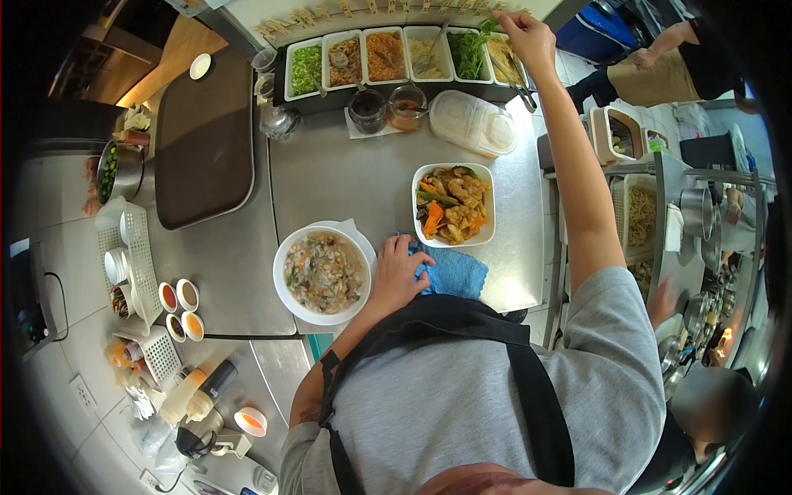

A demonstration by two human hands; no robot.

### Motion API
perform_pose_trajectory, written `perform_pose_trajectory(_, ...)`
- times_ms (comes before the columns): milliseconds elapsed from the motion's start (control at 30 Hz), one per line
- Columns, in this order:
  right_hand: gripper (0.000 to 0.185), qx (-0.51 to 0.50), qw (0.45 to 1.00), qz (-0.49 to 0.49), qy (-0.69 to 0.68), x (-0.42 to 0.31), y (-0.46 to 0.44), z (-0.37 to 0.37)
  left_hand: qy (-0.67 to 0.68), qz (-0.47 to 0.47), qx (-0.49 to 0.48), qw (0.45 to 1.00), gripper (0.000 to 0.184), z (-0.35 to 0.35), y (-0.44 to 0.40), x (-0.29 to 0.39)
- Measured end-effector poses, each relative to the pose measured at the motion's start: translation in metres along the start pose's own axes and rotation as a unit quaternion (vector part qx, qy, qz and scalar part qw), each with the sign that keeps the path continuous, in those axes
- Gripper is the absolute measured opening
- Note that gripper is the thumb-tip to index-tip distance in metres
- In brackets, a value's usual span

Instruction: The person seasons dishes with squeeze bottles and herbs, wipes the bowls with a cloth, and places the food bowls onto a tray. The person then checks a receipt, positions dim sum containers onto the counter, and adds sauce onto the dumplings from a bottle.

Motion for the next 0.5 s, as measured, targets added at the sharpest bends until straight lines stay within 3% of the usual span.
perform_pose_trajectory(233,0.031,-0.081,0.988,0.120,-0.048,-0.014,-0.010,0.007,0.009,-0.009,0.008,1.000,0.023,0.002,0.001,0.000)
perform_pose_trajectory(333,0.026,-0.134,0.986,0.026,-0.096,0.027,-0.014,0.053,0.009,-0.003,0.007,1.000,0.023,0.001,-0.001,0.002)
perform_pose_trajectory(500,0.019,-0.156,0.985,-0.068,0.032,0.036,-0.008,0.076,0.010,-0.004,0.001,1.000,0.023,-0.002,-0.002,-0.001)
Point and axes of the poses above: each hand's wrist, its own y-axis away from the middle knuckle, its own z-axis out of the palm, x = y × z, the point moved 3 cm from there along -y, towards the middle knuckle, and after that the axes turned 7 degrees about -z, right-handed, at the moved point
